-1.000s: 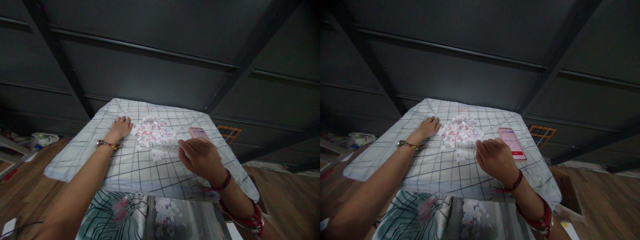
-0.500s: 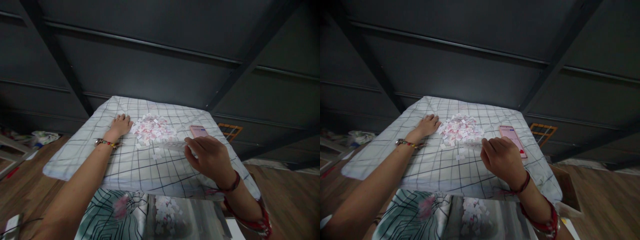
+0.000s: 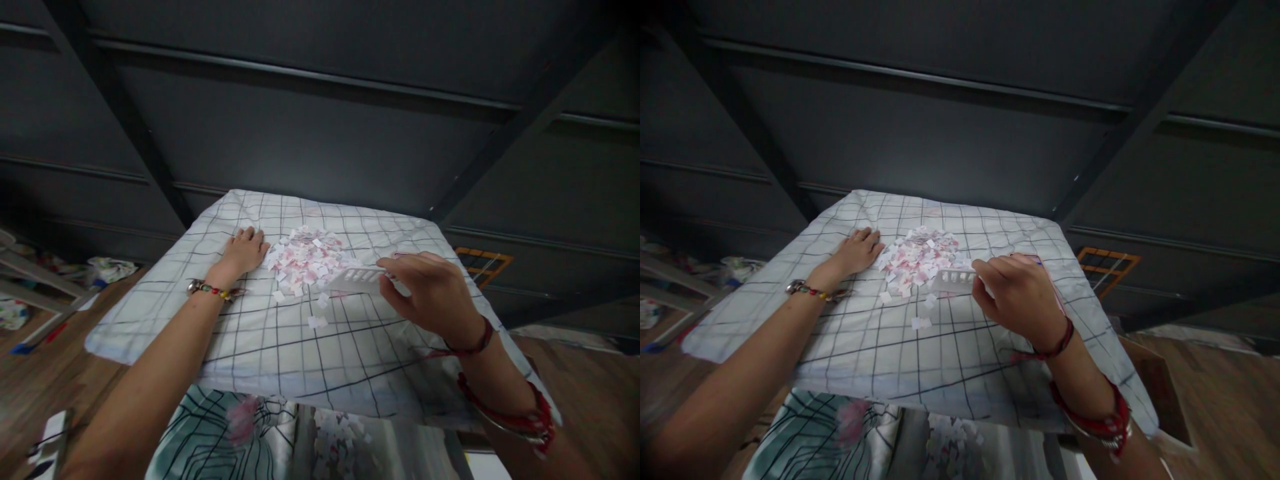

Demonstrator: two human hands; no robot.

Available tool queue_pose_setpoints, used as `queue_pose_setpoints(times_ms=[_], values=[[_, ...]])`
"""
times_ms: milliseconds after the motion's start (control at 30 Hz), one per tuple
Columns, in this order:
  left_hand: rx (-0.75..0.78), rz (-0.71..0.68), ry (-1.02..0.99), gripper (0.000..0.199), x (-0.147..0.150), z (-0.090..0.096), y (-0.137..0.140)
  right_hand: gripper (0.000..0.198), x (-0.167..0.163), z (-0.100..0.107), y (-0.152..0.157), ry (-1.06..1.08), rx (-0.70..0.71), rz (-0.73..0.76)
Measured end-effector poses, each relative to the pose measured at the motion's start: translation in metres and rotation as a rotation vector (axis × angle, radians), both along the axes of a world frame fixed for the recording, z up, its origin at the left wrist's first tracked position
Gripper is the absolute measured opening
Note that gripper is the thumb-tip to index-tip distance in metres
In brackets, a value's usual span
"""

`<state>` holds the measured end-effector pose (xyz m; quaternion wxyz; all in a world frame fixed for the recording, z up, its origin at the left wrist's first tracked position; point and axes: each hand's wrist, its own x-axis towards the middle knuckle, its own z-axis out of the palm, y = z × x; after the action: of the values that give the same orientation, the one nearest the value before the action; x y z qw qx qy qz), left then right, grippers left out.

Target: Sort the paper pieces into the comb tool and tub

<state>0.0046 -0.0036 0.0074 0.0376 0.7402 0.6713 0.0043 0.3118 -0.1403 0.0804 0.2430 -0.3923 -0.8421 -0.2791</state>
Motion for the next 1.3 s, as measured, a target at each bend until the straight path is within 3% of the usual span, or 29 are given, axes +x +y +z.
queue_pose_setpoints(times_ms=[233, 567, 1033, 1300], values=[[0.001, -0.011, 0.016, 0.059, -0.002, -0.002, 0.003, 0.014, 0.01, -0.001, 0.002, 0.036, 0.053, 0.097], [0.022, 0.001, 0.098, 0.059, -0.006, -0.008, 0.008, 0.015, 0.009, 0.003, -0.008, 0.039, 0.014, 0.188], [0.005, 0.0, 0.078, 0.06, -0.006, -0.008, 0.008, 0.013, 0.009, -0.001, -0.007, 0.032, 0.041, 0.136], [0.008, -0.007, 0.059, 0.06, -0.005, -0.007, 0.008, 0.014, 0.007, 0.001, -0.01, 0.028, -0.001, 0.188]])
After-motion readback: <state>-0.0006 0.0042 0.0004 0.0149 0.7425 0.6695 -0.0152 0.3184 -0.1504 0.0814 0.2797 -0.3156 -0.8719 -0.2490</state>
